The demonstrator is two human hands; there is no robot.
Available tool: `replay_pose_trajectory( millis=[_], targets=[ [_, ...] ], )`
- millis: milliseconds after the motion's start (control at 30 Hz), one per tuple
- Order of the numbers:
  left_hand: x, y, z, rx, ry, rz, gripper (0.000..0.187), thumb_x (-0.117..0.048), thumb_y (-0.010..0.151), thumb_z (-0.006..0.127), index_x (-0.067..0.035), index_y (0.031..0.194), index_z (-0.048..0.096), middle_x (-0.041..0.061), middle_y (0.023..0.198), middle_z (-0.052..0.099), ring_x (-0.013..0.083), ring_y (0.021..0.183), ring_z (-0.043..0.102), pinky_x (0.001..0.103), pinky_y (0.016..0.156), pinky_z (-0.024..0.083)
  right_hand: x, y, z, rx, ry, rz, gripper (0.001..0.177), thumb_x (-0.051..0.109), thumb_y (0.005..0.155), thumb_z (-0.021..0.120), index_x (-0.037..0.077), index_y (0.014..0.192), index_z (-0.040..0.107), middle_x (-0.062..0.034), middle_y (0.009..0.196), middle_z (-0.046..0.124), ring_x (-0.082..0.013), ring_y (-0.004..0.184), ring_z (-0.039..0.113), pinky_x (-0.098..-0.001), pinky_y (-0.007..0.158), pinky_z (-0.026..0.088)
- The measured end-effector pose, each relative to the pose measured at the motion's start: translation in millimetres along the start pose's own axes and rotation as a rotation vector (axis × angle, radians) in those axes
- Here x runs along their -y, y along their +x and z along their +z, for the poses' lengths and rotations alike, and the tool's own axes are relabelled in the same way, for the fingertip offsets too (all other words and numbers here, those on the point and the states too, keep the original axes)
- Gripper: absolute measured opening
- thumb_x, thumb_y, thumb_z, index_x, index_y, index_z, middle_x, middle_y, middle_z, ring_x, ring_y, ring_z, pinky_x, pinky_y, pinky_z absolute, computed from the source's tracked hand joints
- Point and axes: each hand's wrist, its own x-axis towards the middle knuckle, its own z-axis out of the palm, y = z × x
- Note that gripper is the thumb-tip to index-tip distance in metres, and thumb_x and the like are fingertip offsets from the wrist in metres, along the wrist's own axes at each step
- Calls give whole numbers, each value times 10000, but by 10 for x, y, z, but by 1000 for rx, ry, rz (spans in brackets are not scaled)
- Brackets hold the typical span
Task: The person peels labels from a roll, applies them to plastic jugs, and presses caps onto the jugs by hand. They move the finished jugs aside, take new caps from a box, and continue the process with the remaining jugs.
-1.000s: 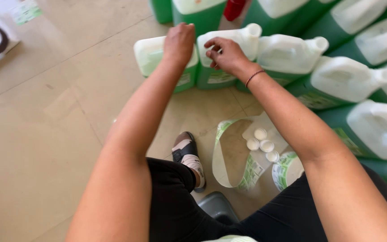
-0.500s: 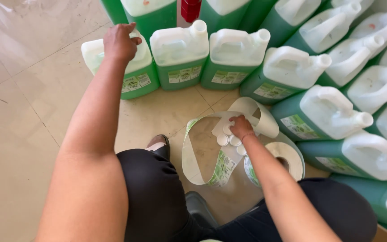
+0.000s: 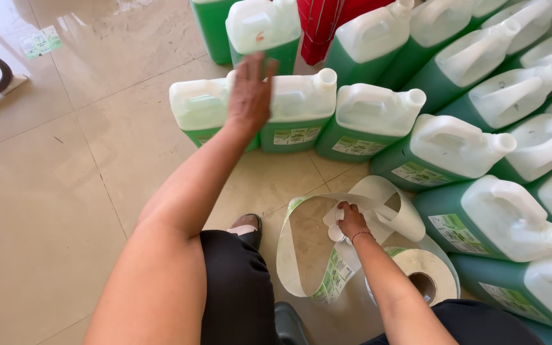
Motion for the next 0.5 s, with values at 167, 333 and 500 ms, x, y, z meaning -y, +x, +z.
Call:
replay_pose_trajectory(
  millis=[167, 333, 500],
  targets=[
    [-1333, -201, 134, 508, -206, 839, 311, -104, 896, 658, -146, 1201, 613, 122, 1273, 604, 301, 1169, 622, 485, 990, 499, -137, 21, -21, -47, 107, -14, 534, 138, 860, 731, 193, 1353, 535, -159, 1405, 504, -384, 1244, 574, -413, 1045, 487],
    [-2702, -916, 822, 1360, -186, 403, 414, -195, 867, 792, -177, 1264, 679, 53, 1371, 624, 278, 1262, 626, 483, 953, 552, -277, -78, 3, -131, 268, -5, 410, 202, 903, 699, 97, 1295, 636, -213, 1301, 637, -386, 1197, 610, -419, 1019, 487],
    [-3114, -1738, 1348, 764, -637, 52, 589, -123, 819, 730, 0, 1367, 553, 203, 1307, 576, 390, 1164, 636, 447, 896, 568, -215, -48, -294, -148, 502, 80, 371, 235, 984, 574, 56, 1290, 684, -233, 1205, 746, -325, 1017, 730, -381, 883, 552]
  ],
)
